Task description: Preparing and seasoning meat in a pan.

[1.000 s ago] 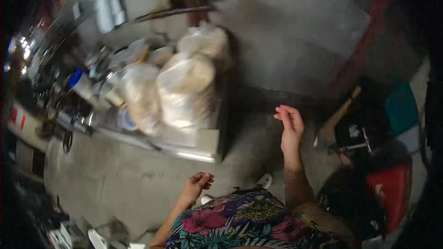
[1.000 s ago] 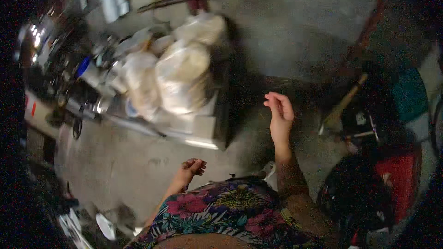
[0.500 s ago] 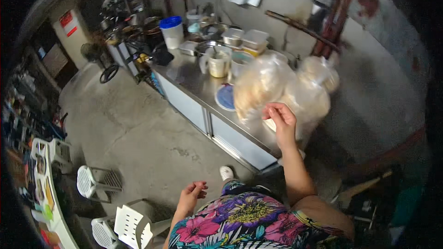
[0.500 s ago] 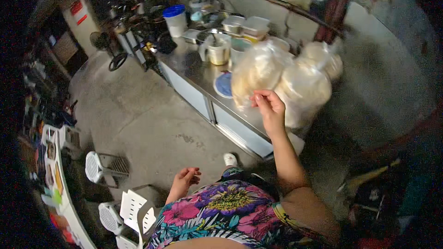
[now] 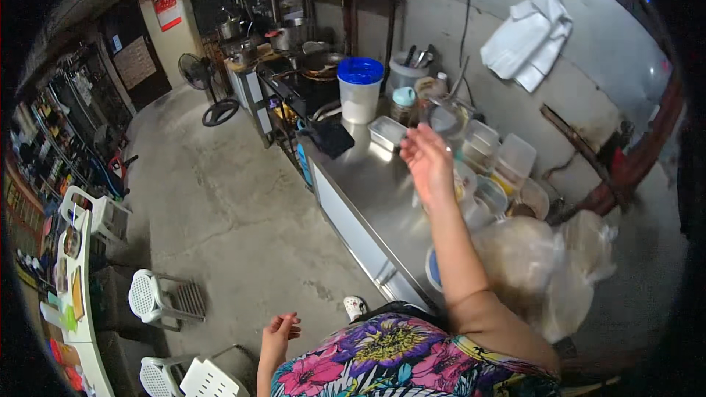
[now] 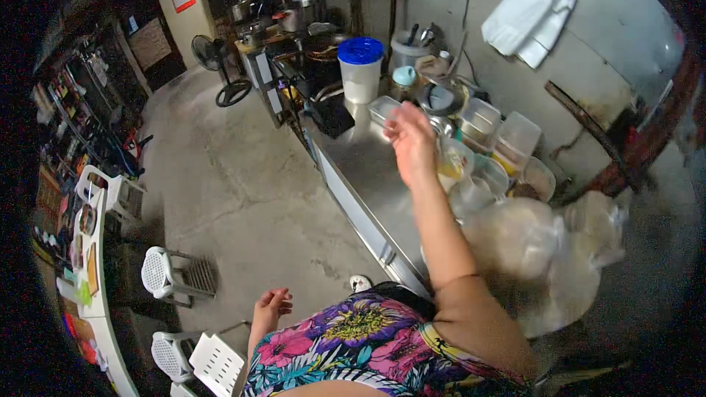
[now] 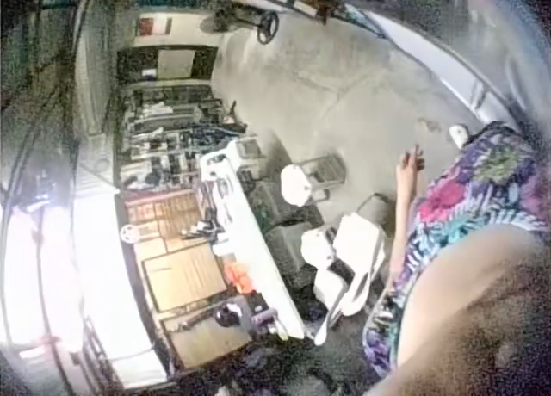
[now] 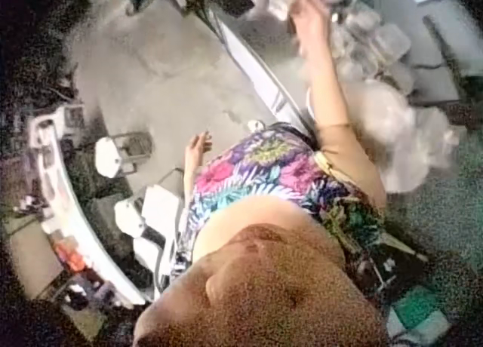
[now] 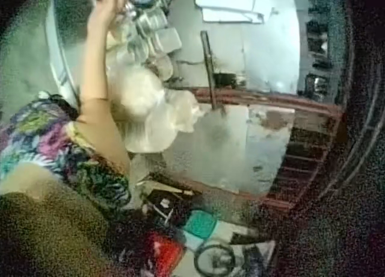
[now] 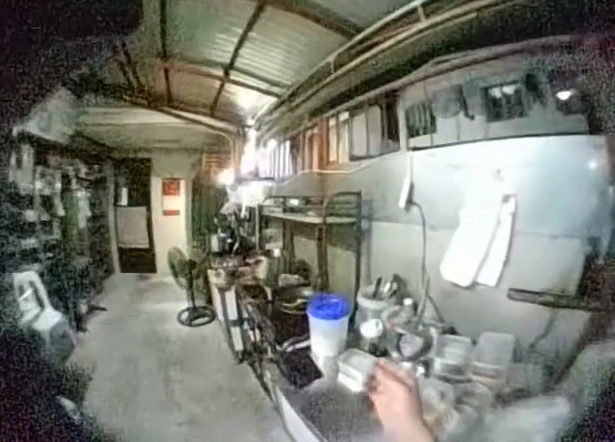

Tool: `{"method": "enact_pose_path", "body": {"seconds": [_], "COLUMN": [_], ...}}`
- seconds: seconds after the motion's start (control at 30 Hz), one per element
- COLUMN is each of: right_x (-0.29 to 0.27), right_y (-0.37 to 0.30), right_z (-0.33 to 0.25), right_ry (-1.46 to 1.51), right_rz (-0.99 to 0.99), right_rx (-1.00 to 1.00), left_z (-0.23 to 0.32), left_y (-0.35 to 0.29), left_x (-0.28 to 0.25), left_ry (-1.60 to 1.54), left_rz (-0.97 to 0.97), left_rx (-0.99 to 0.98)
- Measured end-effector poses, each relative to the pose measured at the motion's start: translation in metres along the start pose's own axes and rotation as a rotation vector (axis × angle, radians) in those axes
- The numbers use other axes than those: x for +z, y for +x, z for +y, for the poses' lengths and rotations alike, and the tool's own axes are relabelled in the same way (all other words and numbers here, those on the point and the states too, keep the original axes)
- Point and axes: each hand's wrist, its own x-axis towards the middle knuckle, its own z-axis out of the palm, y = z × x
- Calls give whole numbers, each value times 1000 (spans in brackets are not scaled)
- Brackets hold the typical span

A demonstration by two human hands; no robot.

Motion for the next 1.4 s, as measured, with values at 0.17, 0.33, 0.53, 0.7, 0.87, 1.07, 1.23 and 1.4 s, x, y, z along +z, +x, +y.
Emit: {"method": "enact_pose_path", "body": {"seconds": [0.17,0.33,0.53,0.7,0.87,1.07,1.23,1.4], "right_x": [-7,-69,-114,-191,-180,-231,-279,-225], "right_y": [151,294,388,438,479,511,527,515], "right_z": [32,56,64,35,95,89,53,80], "right_ry": [152,226,135,44,19,-98,-155,-204], "right_rz": [111,248,445,457,734,638,640,818], "right_rx": [-43,-136,-147,-123,-94,117,42,-122], "left_z": [51,62,143,220,253,252,273,302], "left_y": [66,142,207,274,304,337,374,389], "left_x": [-16,-49,-84,-83,-78,-56,-25,-15], "left_ry": [-46,-33,177,157,167,9,98,149], "left_rz": [108,16,46,31,99,20,-74,-69], "left_rx": [78,-117,-54,63,53,-54,-37,20]}}
